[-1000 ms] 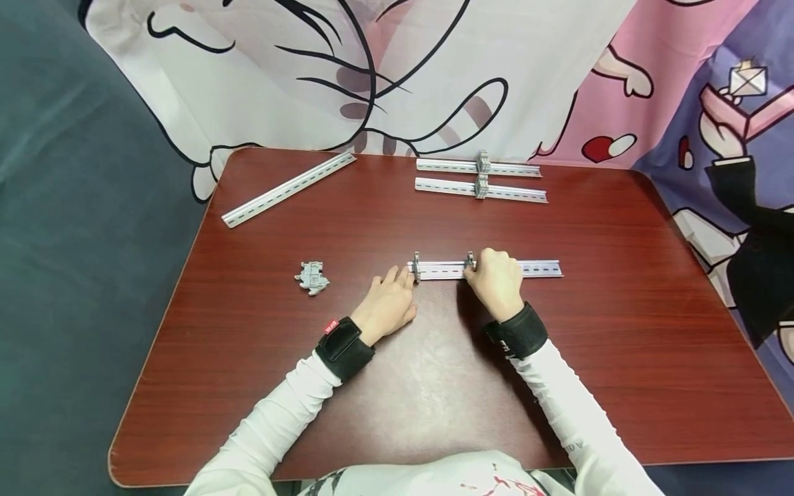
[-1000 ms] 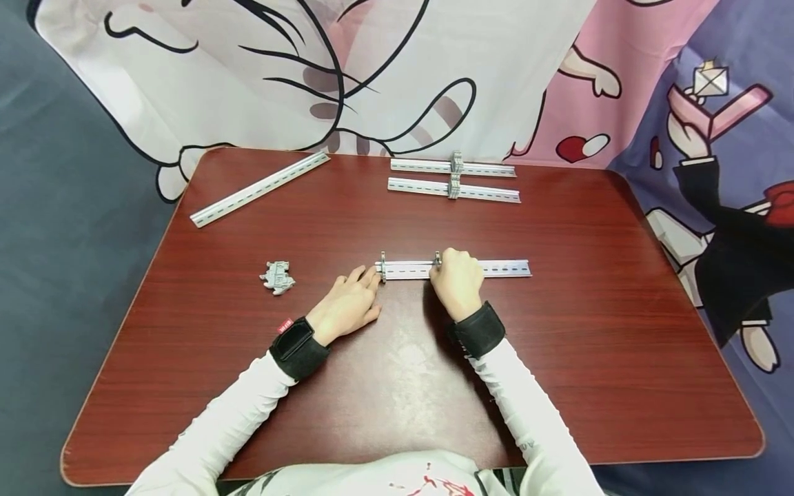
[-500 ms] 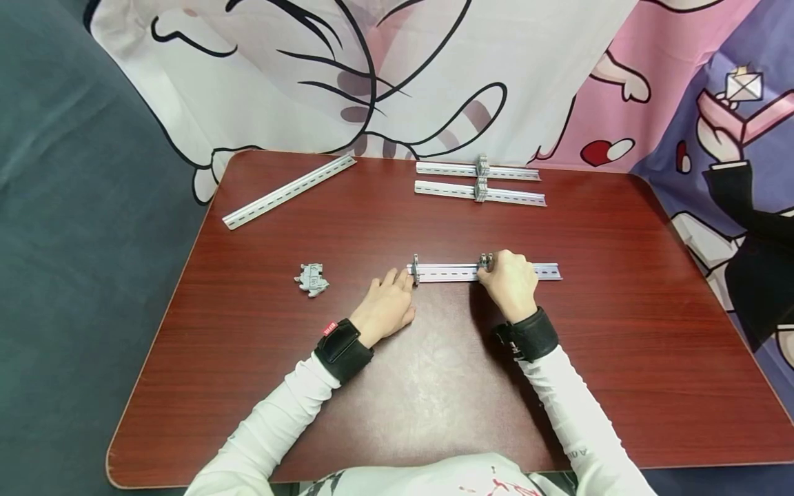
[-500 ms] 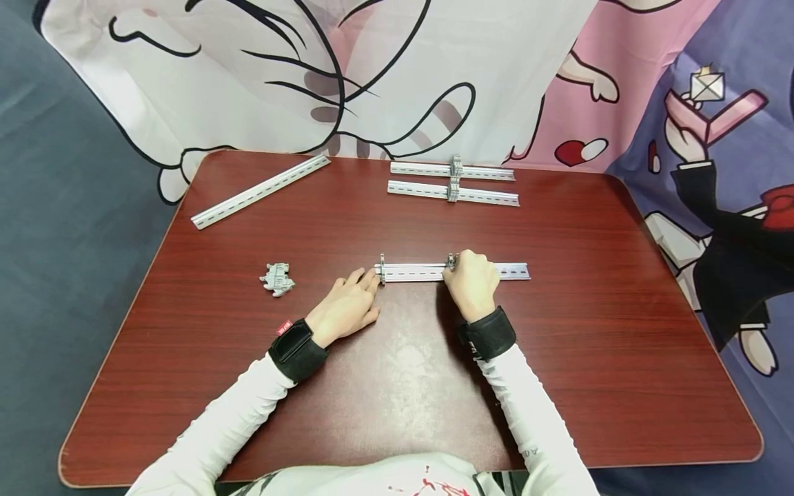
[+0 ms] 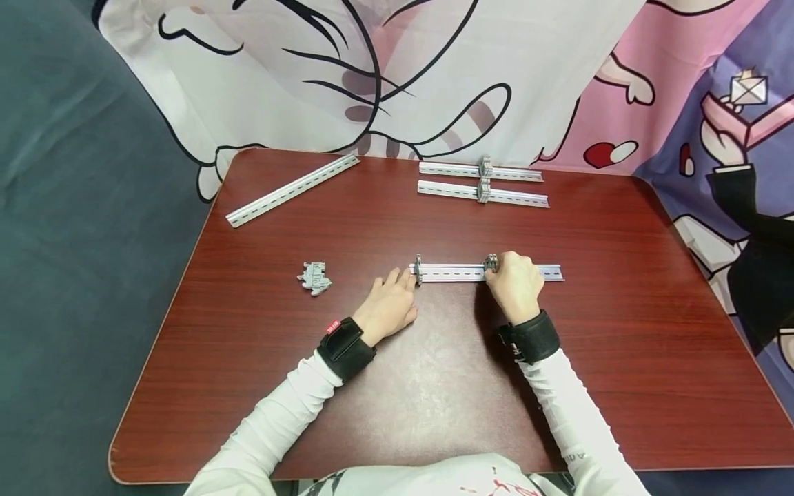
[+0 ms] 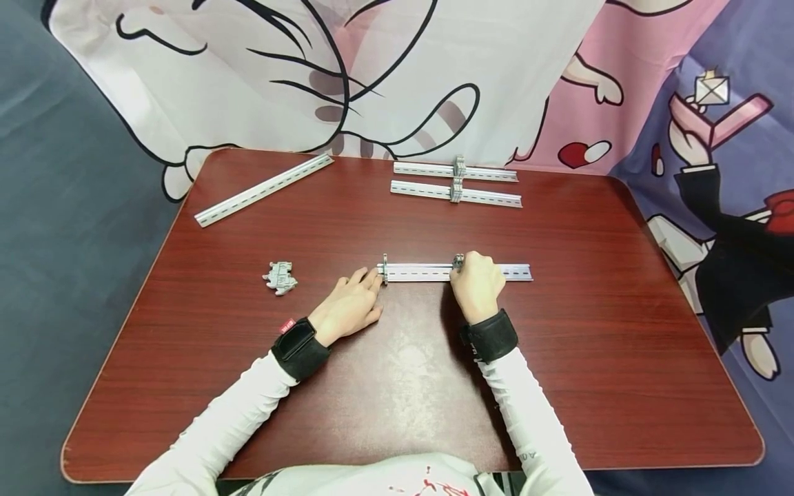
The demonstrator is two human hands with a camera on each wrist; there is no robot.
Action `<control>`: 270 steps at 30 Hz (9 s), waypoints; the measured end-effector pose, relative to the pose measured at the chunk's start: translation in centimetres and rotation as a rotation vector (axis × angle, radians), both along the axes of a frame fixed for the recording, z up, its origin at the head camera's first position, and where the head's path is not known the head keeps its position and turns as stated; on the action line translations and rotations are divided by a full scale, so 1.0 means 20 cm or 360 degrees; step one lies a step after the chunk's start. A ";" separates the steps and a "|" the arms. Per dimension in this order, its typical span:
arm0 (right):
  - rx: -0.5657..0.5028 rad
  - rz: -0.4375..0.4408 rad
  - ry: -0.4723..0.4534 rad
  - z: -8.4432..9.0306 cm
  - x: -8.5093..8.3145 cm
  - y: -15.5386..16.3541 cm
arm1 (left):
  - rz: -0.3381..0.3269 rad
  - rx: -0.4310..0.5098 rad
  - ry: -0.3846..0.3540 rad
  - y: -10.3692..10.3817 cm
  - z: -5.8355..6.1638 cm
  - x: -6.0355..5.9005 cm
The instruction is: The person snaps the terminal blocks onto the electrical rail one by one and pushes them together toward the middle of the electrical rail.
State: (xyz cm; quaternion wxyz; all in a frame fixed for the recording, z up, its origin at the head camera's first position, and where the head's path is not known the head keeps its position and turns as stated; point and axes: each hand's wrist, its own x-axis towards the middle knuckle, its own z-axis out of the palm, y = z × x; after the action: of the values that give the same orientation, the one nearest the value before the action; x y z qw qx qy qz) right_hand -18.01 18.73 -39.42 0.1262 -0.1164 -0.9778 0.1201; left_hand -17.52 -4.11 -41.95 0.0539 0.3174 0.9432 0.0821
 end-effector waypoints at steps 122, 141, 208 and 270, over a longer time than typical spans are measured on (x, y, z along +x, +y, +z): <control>-0.0050 -0.0072 -0.0210 -0.02 -0.34 0.03 | -0.0076 -0.0046 -0.0500 -0.14 0.05 0.10; -0.0100 -0.0157 -0.0395 0.01 -0.64 0.10 | -0.0166 0.0091 -0.0512 -0.21 0.03 0.08; -0.0581 0.0552 -0.0426 0.17 0.03 0.35 | 0.0019 -0.0046 -0.0342 -0.61 0.10 -0.68; -0.0149 0.0253 -0.0625 0.01 -0.13 0.34 | -0.0354 -0.0443 0.0023 0.59 0.07 -0.14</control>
State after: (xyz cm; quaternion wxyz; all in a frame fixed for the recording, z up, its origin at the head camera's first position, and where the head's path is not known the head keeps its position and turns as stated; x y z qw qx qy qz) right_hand -20.52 25.61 -39.19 -0.0820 -0.0659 -0.9831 0.1501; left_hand -20.28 7.66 -40.46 0.0993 0.4099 0.9048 -0.0579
